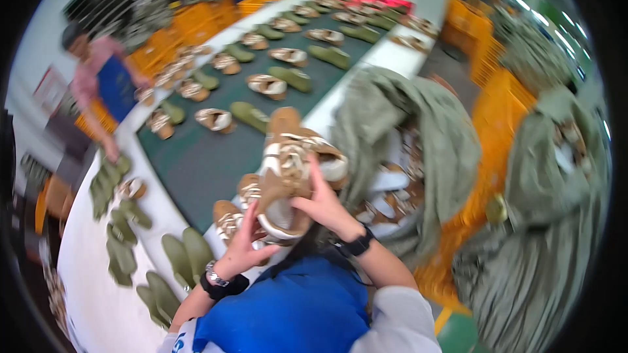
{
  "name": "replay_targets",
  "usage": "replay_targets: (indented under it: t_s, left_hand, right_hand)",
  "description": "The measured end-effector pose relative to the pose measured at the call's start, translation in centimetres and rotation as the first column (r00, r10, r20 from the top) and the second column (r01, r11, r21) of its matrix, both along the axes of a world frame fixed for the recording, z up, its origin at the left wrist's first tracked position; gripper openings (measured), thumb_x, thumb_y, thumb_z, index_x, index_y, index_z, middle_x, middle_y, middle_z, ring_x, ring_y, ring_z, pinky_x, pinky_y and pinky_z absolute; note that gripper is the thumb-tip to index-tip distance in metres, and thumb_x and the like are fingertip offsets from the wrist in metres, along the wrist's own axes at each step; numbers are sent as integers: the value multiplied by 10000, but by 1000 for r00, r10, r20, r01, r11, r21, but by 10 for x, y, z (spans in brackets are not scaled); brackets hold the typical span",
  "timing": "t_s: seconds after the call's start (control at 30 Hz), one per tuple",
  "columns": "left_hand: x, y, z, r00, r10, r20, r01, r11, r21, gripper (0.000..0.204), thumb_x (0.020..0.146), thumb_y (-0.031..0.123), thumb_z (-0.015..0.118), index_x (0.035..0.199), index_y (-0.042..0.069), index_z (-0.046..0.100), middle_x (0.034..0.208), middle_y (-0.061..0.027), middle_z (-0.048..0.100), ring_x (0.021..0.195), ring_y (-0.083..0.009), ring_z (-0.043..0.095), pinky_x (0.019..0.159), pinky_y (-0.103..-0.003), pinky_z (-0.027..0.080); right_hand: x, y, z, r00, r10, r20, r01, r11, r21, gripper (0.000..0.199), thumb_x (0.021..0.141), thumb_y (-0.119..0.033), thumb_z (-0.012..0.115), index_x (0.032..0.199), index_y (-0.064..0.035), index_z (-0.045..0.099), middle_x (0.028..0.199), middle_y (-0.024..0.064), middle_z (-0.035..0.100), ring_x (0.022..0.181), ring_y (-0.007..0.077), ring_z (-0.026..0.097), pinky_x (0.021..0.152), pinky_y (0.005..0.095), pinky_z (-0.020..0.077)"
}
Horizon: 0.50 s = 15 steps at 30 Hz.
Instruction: Take shoes out of the bag and put them on the table, then put the plastic shoe stays inside the shoes.
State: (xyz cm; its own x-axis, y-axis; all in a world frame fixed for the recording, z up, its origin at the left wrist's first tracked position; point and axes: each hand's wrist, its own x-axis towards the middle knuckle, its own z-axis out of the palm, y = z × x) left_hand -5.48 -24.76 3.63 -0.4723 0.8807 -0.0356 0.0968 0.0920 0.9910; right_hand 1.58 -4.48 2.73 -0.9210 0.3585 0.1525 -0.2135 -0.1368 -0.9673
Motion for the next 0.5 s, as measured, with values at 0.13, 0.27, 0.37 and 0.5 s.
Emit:
replay_targets:
  t_s: [0.13,0.27,0.37,0.5]
  left_hand:
    - [0,-18,21,738,129,-662,-82,991,101,1057,611,278,822,1403,110,143,1426,-232,120,1324,-362,199,999,-434,338]
    - [1,-58,21,692,293,-660,-239,955,173,541,624,245,810,1062,44,564,1401,-244,224,1281,-374,308,1017,-408,321]
    - [7,-107,7,665,516,-541,-502,844,188,342,639,188,796,862,22,597,1385,-231,282,1241,-353,380,1008,-385,334]
    - [11,-177,-5,416,872,-259,-851,474,225,238,650,76,742,813,4,583,1376,-185,336,1157,-265,465,909,-327,410]
  right_hand:
    - [-9,-19,13,996,47,74,-59,984,170,929,734,-24,643,1412,-21,8,1377,179,299,1221,223,386,989,325,349]
    - [-31,-68,-1,971,208,121,-234,932,278,827,797,-155,629,1399,15,88,1358,236,317,1245,274,372,1006,333,321]
    - [-41,-108,32,1000,30,1,-17,541,841,569,790,-201,639,1281,-31,409,1210,219,466,1101,348,493,862,359,440]
    - [-64,-162,15,870,443,215,-451,542,709,336,827,-299,580,1096,-98,573,768,109,640,666,281,629,582,365,493]
